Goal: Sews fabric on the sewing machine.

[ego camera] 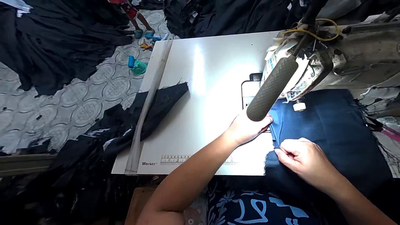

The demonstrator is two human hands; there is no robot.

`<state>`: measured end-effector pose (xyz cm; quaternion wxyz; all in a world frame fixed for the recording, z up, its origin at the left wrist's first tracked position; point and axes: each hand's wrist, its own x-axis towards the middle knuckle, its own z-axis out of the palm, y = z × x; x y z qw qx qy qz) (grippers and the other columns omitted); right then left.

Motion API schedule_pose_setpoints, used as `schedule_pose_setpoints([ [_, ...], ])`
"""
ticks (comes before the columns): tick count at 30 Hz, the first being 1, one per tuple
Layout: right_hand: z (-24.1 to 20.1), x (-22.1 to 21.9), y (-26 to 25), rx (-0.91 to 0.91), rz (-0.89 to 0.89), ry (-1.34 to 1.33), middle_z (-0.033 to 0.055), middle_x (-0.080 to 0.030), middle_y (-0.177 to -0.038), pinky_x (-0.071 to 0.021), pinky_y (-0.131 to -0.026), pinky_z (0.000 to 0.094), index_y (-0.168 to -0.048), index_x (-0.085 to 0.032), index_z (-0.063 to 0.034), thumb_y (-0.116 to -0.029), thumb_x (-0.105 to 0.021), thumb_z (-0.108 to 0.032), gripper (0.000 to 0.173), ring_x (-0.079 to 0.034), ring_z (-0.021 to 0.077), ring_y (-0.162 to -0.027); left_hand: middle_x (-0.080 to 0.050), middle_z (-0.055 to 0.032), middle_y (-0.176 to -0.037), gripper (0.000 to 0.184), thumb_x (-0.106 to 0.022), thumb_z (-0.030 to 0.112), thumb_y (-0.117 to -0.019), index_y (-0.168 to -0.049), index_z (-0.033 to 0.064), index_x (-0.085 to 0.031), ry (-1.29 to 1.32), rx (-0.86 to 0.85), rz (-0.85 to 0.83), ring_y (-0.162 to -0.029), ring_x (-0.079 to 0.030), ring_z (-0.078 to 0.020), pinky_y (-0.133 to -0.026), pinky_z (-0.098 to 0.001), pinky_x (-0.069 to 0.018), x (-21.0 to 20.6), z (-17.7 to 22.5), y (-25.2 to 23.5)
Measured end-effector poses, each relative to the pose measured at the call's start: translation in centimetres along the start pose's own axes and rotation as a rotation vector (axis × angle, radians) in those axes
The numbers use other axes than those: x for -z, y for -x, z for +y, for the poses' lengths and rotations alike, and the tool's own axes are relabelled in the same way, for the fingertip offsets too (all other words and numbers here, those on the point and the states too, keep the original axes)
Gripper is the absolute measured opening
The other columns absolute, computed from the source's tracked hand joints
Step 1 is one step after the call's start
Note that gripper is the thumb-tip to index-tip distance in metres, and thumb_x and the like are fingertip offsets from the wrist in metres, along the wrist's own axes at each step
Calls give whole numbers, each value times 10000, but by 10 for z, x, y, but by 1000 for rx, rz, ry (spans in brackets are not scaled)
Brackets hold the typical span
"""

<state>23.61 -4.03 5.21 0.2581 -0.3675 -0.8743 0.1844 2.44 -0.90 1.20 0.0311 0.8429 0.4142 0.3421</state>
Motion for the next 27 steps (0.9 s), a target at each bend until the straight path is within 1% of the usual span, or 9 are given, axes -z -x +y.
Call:
schedule_pose_setpoints([
  [2, 7, 0, -11, 16, 77, -70, 45, -519, -620, -397, -630, 297, -633, -549, -76, -939, -533, -236, 345, -532, 137, -620, -771, -77, -985, 179, -616, 117, -971, -971, 80, -791, 9, 1, -20, -1000, -726, -205, -998, -398, -513, 0, -2, -1],
  [4, 23, -3, -27, 47, 182, -110, 113, -681, -823, -508, -807, 279, -819, -689, -20, -952, -561, -193, 254, -653, 170, -852, -766, -87, -949, 184, -608, 108, -976, -953, 63, -784, 28, -17, -32, -975, -727, -207, -971, -380, -528, -2, -5, 1],
  [6, 50, -12, -37, 69, 162, -79, 172, -733, -1076, -492, -981, 428, -1010, -755, -21, -965, -565, -184, 254, -668, 296, -1092, -761, -96, -938, 187, -598, 105, -982, -943, 55, -774, 47, -4, -85, -967, -729, -209, -987, -378, -520, -1, -5, 2],
  [9, 79, -16, -38, 103, -28, -1, 153, -693, -1276, -409, -1028, 646, -1113, -791, -159, -971, -518, -216, 314, -615, 406, -1221, -760, -113, -1079, 257, -545, 147, -1029, -1031, 39, -778, 70, 127, -223, -1084, -711, -236, -1040, -414, -496, 7, 5, 5],
  [12, 82, -12, -36, 134, -53, -1, 125, -709, -1257, -380, -1052, 671, -1088, -807, -183, -932, -525, -172, 323, -627, 392, -1222, -727, -113, -1246, 304, -511, 187, -1044, -1153, 43, -756, 49, 168, -244, -1220, -667, -258, -1131, -503, -419, 11, 17, 12],
  [17, 87, -5, -50, 93, -113, -6, 170, -733, -1150, -333, -1077, 692, -1080, -816, -180, -915, -524, -136, 339, -647, 405, -1184, -727, -96, -1251, 330, -495, 220, -1022, -1164, 100, -768, 14, 139, -218, -1234, -654, -289, -1093, -523, -445, 5, 5, 9],
  [23, 101, -9, -75, 136, -6, 31, 177, -725, -905, -500, -854, 537, -838, -760, -18, -892, -630, -200, 231, -692, 341, -946, -692, -118, -1221, 342, -518, 280, -1020, -1275, 188, -726, -62, 251, -196, -1247, -591, -292, -1156, -434, -377, -21, -33, 19],
  [25, 100, -5, -81, 105, -19, 64, 167, -717, -837, -552, -776, 450, -836, -729, 10, -866, -662, -204, 226, -710, 289, -851, -687, -92, -1277, 349, -509, 303, -1033, -1298, 207, -715, -85, 270, -206, -1286, -573, -275, -1172, -436, -351, -24, -37, 20],
  [27, 81, 0, -79, 24, -20, 134, 178, -708, -852, -535, -786, 496, -874, -724, 6, -899, -647, -211, 231, -701, 317, -880, -686, -75, -1288, 349, -496, 261, -1038, -1311, 208, -707, -114, 261, -216, -1286, -581, -258, -1183, -455, -344, -22, -34, 17],
])
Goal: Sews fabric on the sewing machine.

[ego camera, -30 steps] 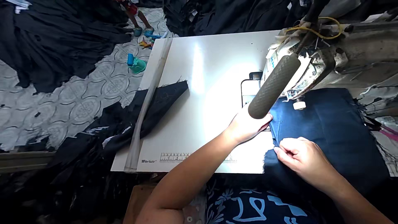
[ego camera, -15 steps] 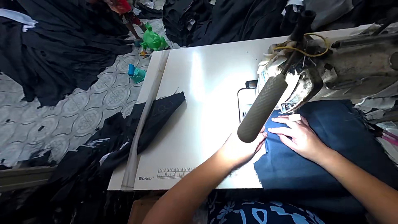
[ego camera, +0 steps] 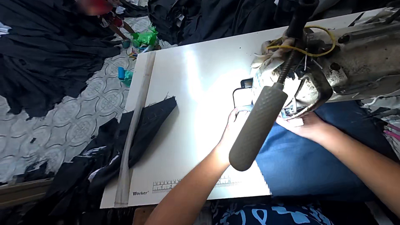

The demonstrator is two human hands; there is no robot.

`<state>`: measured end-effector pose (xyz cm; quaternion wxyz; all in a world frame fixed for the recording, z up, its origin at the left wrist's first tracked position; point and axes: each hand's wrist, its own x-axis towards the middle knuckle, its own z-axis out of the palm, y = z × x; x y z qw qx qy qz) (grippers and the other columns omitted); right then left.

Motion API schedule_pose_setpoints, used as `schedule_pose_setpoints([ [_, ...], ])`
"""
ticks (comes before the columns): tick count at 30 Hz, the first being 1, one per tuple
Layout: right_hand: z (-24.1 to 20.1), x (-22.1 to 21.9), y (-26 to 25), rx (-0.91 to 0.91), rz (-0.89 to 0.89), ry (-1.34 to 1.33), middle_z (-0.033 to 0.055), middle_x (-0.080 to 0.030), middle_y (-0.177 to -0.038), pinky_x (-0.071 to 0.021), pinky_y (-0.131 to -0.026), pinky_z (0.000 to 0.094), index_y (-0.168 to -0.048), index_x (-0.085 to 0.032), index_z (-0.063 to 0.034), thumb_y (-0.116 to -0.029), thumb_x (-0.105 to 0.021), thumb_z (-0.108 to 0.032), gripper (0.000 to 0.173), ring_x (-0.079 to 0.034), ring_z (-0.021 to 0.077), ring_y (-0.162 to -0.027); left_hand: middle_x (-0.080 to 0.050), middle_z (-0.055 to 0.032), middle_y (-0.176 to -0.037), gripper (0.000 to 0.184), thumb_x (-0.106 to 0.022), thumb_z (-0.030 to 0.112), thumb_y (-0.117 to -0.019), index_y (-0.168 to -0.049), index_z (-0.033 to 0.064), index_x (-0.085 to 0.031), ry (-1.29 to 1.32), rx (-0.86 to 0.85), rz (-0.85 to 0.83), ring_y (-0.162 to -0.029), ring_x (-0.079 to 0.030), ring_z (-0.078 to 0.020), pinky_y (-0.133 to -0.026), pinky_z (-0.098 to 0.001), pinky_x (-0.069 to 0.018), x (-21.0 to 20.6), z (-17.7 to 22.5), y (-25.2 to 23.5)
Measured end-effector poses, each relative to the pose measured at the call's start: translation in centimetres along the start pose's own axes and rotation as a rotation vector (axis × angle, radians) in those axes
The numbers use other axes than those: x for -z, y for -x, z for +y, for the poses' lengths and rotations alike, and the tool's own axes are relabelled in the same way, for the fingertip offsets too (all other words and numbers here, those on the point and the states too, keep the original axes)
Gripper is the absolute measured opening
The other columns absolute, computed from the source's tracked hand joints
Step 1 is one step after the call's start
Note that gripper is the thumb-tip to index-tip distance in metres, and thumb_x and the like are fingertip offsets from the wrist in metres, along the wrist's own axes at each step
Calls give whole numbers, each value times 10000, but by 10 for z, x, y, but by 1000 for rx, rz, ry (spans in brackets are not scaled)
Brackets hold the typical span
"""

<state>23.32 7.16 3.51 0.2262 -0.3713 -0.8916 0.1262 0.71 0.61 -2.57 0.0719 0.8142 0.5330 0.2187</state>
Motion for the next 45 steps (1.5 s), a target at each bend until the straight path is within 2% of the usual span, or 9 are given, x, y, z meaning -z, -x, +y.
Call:
schedule_pose_setpoints([
  [3, -44, -2, 18, 53, 164, 82, 124, -659, -671, -502, -685, 491, -678, -654, -76, -962, -540, -410, 453, -677, 302, -706, -694, -65, -1231, 310, -512, 194, -1025, -1245, 187, -730, -40, -19, 16, -1237, -609, -250, -1160, -510, -357, 10, 9, -3],
  [6, -70, -17, 37, 81, -4, 134, 122, -563, -575, -429, -563, 451, -576, -535, -67, -962, -500, -450, 545, -620, 306, -583, -692, -67, -1209, 302, -525, 153, -1001, -1212, 181, -739, -69, -20, 6, -1220, -611, -275, -1140, -534, -377, 16, 14, -5],
  [10, -70, -18, 42, 40, -67, 84, 122, -554, -565, -425, -544, 436, -571, -512, -54, -921, -509, -253, 403, -627, 293, -578, -697, -73, -1168, 295, -541, 161, -1005, -1214, 176, -749, -44, -33, 27, -1187, -619, -280, -1138, -551, -369, 15, 12, -6],
  [23, -72, -2, 40, 7, -18, -22, 84, -510, -562, -398, -555, 398, -581, -496, -68, -912, -528, -263, 387, -567, 235, -556, -742, -83, -997, 157, -634, 165, -966, -962, 114, -782, 120, -234, 144, -1088, -684, -242, -1123, -468, -421, 16, 17, -8],
  [27, -45, -8, 24, 54, 186, -239, 97, -650, -739, -485, -715, 232, -745, -661, -22, -950, -562, -199, 288, -617, 121, -749, -737, -108, -976, 130, -662, 149, -940, -895, 87, -767, 106, -241, 164, -1043, -694, -249, -1083, -454, -454, 18, 20, -6],
  [29, -23, -14, 21, 72, 173, -195, 138, -732, -940, -518, -885, 369, -900, -752, -45, -939, -582, -219, 246, -676, 242, -973, -736, -116, -1020, 140, -645, 155, -953, -907, 88, -759, 117, -191, 104, -1108, -675, -271, -1087, -478, -439, 20, 23, -2],
  [32, -6, -17, 24, 83, 3, -136, 136, -751, -1116, -479, -924, 585, -981, -807, -120, -909, -541, -168, 280, -667, 388, -1093, -726, -102, -1075, 229, -575, 222, -1004, -1034, 113, -774, 119, -82, -33, -1188, -626, -311, -1080, -510, -434, 24, 26, 6],
  [41, 3, -15, 13, 80, 4, -181, 101, -775, -984, -440, -1009, 553, -925, -827, -119, -869, -561, -100, 273, -683, 343, -1074, -729, -62, -1072, 299, -538, 346, -1011, -1053, 204, -797, 57, -84, 75, -1084, -663, -256, -1077, -546, -393, 25, 17, 4],
  [45, 6, -13, -4, 95, 48, -111, 166, -719, -851, -500, -839, 546, -830, -757, -18, -848, -681, -139, 144, -691, 346, -900, -745, -66, -1009, 254, -588, 306, -968, -995, 165, -798, 53, -87, 171, -1011, -697, -245, -1049, -602, -388, 23, 15, -8],
])
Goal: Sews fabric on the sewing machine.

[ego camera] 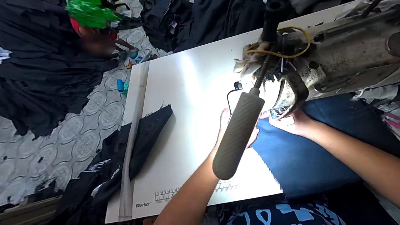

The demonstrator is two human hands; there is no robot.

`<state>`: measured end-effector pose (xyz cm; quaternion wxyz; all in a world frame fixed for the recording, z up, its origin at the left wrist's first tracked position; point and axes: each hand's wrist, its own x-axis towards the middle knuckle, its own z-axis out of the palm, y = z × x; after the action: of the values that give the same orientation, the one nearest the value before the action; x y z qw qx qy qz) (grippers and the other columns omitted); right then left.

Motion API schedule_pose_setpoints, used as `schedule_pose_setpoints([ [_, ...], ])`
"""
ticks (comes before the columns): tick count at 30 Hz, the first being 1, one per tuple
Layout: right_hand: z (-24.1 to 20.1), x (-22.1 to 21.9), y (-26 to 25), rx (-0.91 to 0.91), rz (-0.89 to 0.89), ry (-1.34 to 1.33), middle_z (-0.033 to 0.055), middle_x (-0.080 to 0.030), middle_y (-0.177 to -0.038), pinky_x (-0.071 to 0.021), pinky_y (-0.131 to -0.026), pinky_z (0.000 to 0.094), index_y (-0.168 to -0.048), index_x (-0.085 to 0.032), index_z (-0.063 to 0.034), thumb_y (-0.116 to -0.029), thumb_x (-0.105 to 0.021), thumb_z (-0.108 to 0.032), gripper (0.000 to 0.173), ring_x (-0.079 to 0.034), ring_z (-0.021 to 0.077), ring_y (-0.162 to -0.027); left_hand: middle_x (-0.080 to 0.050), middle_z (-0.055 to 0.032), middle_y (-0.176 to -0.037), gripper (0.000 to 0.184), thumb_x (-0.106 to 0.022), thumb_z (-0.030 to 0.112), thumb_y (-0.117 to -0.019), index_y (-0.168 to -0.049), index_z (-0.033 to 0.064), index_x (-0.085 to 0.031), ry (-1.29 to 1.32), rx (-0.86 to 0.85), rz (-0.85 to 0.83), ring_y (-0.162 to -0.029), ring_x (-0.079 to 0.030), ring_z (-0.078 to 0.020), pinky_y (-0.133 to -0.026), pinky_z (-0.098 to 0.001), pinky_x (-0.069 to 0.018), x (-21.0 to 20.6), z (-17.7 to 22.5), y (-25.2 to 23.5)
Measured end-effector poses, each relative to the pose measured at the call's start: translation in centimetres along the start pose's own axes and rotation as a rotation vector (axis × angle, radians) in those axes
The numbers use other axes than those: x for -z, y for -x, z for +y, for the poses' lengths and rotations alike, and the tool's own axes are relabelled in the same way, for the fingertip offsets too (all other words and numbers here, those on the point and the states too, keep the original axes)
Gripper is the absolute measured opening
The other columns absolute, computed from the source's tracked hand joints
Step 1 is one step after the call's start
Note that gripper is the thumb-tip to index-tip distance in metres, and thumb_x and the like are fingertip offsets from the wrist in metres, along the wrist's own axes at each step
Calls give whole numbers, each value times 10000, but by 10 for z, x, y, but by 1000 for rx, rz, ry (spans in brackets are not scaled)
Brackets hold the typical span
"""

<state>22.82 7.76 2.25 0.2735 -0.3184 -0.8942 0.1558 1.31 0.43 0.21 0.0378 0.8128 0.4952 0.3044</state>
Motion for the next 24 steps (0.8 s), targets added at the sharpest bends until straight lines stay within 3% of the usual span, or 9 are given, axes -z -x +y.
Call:
schedule_pose_setpoints([
  [3, -7, 9, -12, -101, -72, 33, 235, -713, -867, -538, -789, 522, -881, -730, 63, -823, -770, -49, 133, -708, 371, -863, -736, -63, -977, 304, -584, 368, -968, -1012, 148, -788, -9, 9, 19, -1011, -693, -254, -1091, -662, -303, -3, 2, 0],
  [5, -11, 14, -17, -145, -111, 59, 265, -708, -901, -532, -792, 526, -928, -724, 90, -850, -751, -48, 161, -701, 399, -876, -745, -94, -989, 323, -596, 359, -957, -1046, 115, -789, -20, 24, -18, -1015, -705, -302, -1063, -694, -338, 2, 8, -1],
  [9, -18, 21, -24, -292, -203, 41, 296, -703, -1001, -500, -886, 526, -1011, -719, 114, -911, -707, -51, 194, -681, 413, -978, -746, -128, -943, 279, -651, 273, -910, -1006, 49, -788, -30, 6, -30, -900, -716, -256, -860, -386, -537, 8, 15, -9],
  [12, -25, 17, -22, -292, -115, 105, 314, -702, -1030, -498, -889, 580, -1038, -716, 113, -931, -682, -74, 218, -678, 464, -1022, -725, -169, -997, 299, -620, 281, -941, -1037, 46, -780, -14, 36, -50, -945, -701, -306, -872, -413, -542, 7, 9, -5],
  [14, -22, 10, -19, -197, 52, 140, 282, -722, -972, -528, -833, 616, -1003, -736, 73, -884, -700, -89, 204, -705, 459, -968, -718, -174, -1114, 321, -565, 310, -991, -1088, 89, -777, 10, 27, -147, -1079, -678, -356, -963, -535, -506, 15, 19, 3],
  [16, -14, 6, -20, -119, 106, 126, 209, -749, -1028, -524, -876, 623, -1070, -776, -31, -857, -732, -95, 227, -709, 413, -1014, -732, -91, -1117, 298, -526, 305, -1010, -1018, 143, -775, 191, -106, -276, -1094, -678, -244, -964, -425, -526, 29, 58, 18],
  [18, 2, -1, -23, -84, 42, 123, 163, -713, -1215, -471, -1003, 604, -1176, -762, -105, -909, -696, -115, 275, -644, 370, -1185, -747, -103, -1071, 269, -545, 196, -1027, -990, 60, -774, 622, -180, -548, -1065, -688, -198, -966, -328, -524, 36, 103, 43],
  [21, 13, -6, -29, -39, -38, 175, 132, -667, -1330, -482, -1032, 525, -1217, -743, -133, -986, -599, -109, 273, -597, 332, -1271, -729, -217, -1137, 292, -523, 93, -1037, -1196, -79, -697, 749, 180, -961, -1099, -704, -307, -1011, -442, -535, 7, 125, 93],
  [24, 21, -18, -30, 57, 43, 245, 149, -728, -1111, -482, -992, 521, -1169, -748, -95, -959, -607, -43, 258, -668, 339, -1109, -651, -222, -1293, 371, -530, 160, -1052, -1327, -81, -593, 574, 713, -903, -1219, -613, -243, -1087, -391, -450, -22, 120, 107],
])
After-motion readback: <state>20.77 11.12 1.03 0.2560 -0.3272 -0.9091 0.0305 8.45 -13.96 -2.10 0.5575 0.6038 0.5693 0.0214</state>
